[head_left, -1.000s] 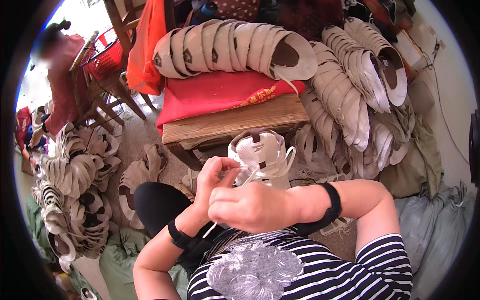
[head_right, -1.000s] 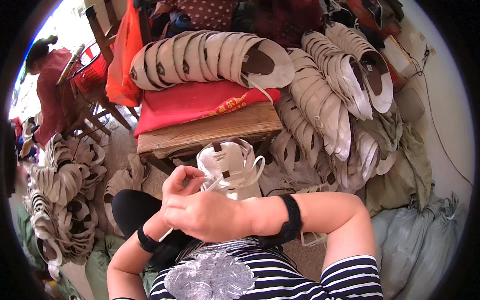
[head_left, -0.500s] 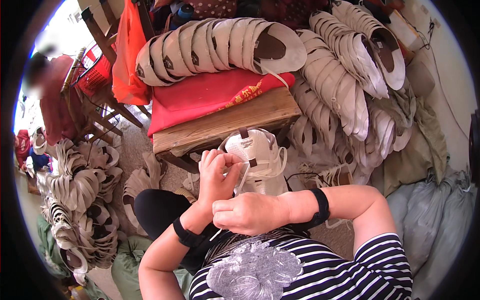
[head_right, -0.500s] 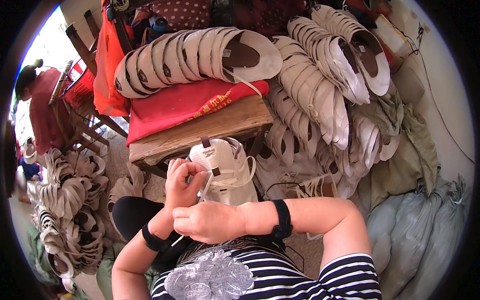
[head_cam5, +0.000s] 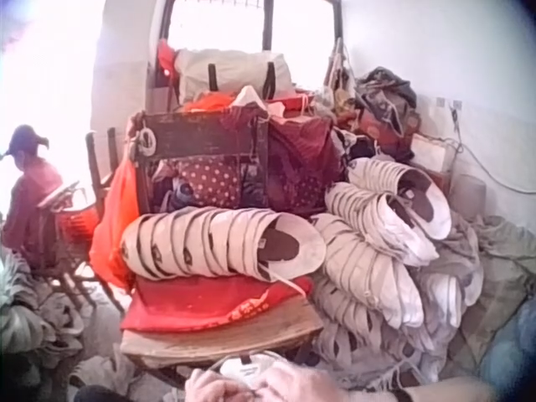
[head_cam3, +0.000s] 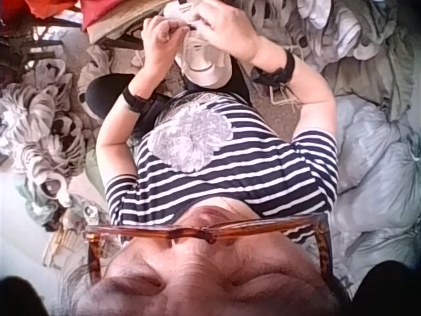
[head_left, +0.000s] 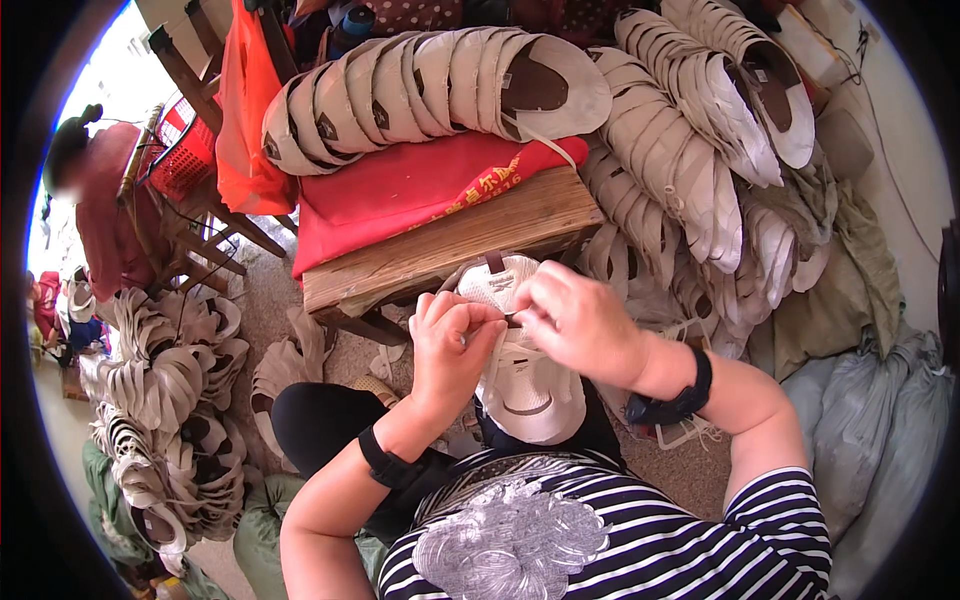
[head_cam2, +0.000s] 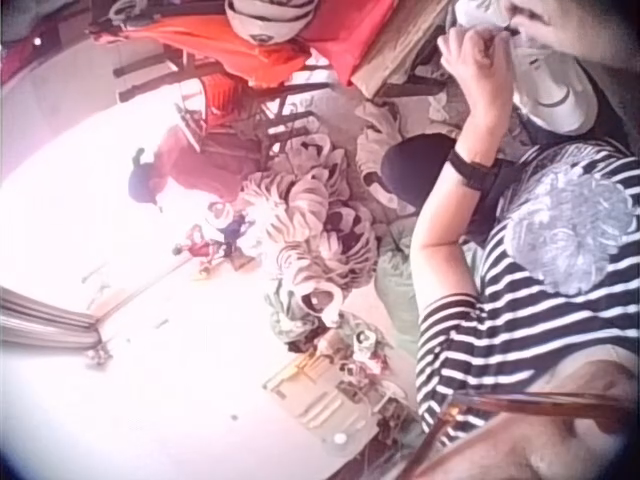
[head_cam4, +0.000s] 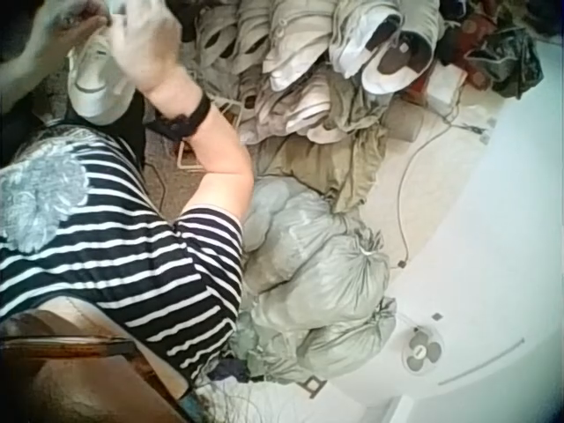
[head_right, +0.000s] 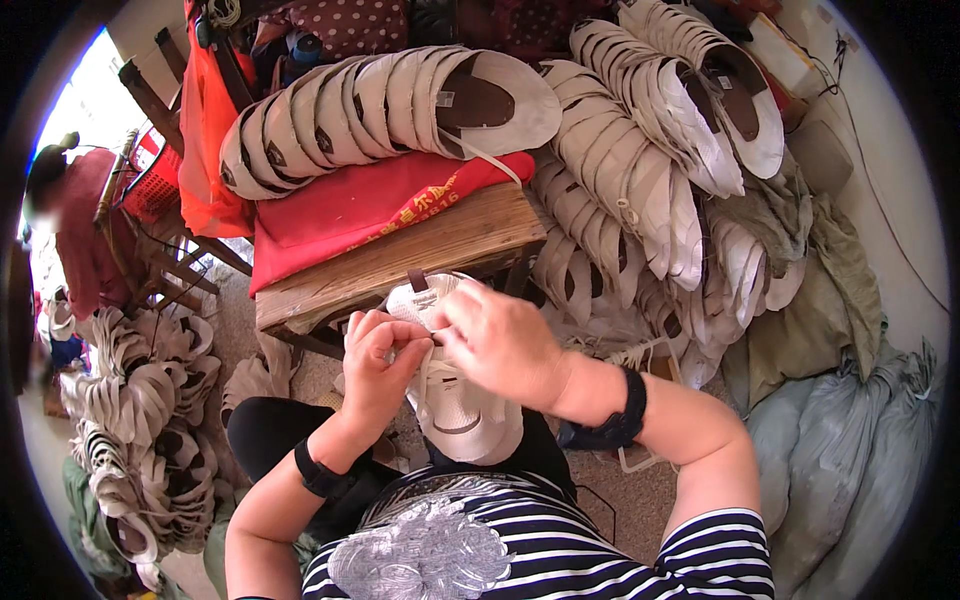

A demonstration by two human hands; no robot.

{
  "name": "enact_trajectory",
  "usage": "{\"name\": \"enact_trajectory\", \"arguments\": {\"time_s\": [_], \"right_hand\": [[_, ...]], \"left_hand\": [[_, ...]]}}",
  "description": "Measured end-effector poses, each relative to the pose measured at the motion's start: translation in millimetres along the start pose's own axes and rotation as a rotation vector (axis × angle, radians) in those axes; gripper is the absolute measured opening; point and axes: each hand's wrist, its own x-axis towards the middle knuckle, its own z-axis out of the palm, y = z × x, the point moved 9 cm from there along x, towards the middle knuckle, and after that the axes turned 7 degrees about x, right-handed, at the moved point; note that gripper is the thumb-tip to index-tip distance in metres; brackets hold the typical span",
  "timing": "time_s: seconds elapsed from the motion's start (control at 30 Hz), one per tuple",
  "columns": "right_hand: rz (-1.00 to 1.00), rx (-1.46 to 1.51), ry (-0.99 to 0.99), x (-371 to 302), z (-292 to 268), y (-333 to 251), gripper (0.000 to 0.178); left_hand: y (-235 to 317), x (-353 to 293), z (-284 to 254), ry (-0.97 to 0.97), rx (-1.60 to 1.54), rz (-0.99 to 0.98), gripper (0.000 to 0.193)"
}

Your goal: The recorder is lacing up white sneaker-style shoes.

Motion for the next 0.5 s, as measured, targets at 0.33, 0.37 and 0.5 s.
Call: {"name": "enact_trajectory", "arguments": {"time_s": [0.33, 0.37, 0.5], "right_hand": [[0.019, -0.055, -0.092, 2.9, 11.8, 27.6, 0.013], [0.008, -0.036, -0.098, 3.5, 13.4, 27.8, 0.014], [-0.052, -0.041, -0.142, 8.8, 16.6, 27.3, 0.015]], "left_hand": [[0.9, 5.3, -9.6, -0.027, 0.266, 0.030, 0.013], [3.0, 5.8, -7.4, -0.027, 0.269, 0.028, 0.013], [9.1, 7.2, -1.0, -0.053, 0.235, 0.049, 0.013]]}}
